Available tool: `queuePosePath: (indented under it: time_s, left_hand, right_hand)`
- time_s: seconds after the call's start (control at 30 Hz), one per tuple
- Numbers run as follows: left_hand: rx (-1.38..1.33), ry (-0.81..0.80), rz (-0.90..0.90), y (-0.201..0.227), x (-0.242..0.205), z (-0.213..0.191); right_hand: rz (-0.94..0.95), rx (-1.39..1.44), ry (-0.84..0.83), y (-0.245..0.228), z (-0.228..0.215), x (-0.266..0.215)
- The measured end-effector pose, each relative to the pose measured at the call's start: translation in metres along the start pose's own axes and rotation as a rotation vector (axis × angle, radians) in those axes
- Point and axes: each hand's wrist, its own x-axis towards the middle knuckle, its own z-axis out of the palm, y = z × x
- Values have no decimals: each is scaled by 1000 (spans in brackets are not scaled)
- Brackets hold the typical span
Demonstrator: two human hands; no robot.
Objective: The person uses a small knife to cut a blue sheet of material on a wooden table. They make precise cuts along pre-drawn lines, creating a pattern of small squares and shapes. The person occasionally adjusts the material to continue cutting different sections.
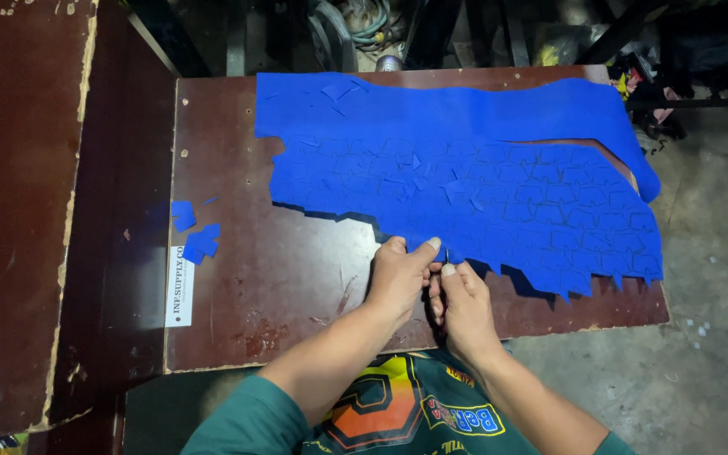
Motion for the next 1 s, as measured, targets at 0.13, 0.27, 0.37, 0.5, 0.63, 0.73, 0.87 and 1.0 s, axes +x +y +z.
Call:
queuePosePath:
  time_s: [0.13, 0.27, 0.37, 0.5, 0.63, 0.73, 0.87, 1.0]
  left_hand:
    - [-10, 0, -4, 0, -2, -1]
    - [-13, -3, 3, 6, -8, -2]
    - [-22, -5, 1, 9, -11, -1]
    - [-26, 9, -4, 12, -12, -1]
    - [-36, 2, -1, 11, -12, 0]
    - [-31, 1, -4, 10, -11, 0]
    - [-45, -3, -6, 6, -8, -2]
    - [-55, 4, 1, 0, -7, -3]
  right_hand:
    - [-19, -21, 3, -3, 2, 1]
    - [-18, -21, 8, -2, 2, 0]
    - [-22, -24, 12, 2, 0, 0]
    - [-21, -26, 7, -2, 2, 1]
    - [-34, -26, 6, -7, 5, -2]
    - [-31, -15, 0, -10, 6, -3]
    - [-27, -12, 6, -14, 9, -4]
    - [-22, 19, 22, 15, -6, 4]
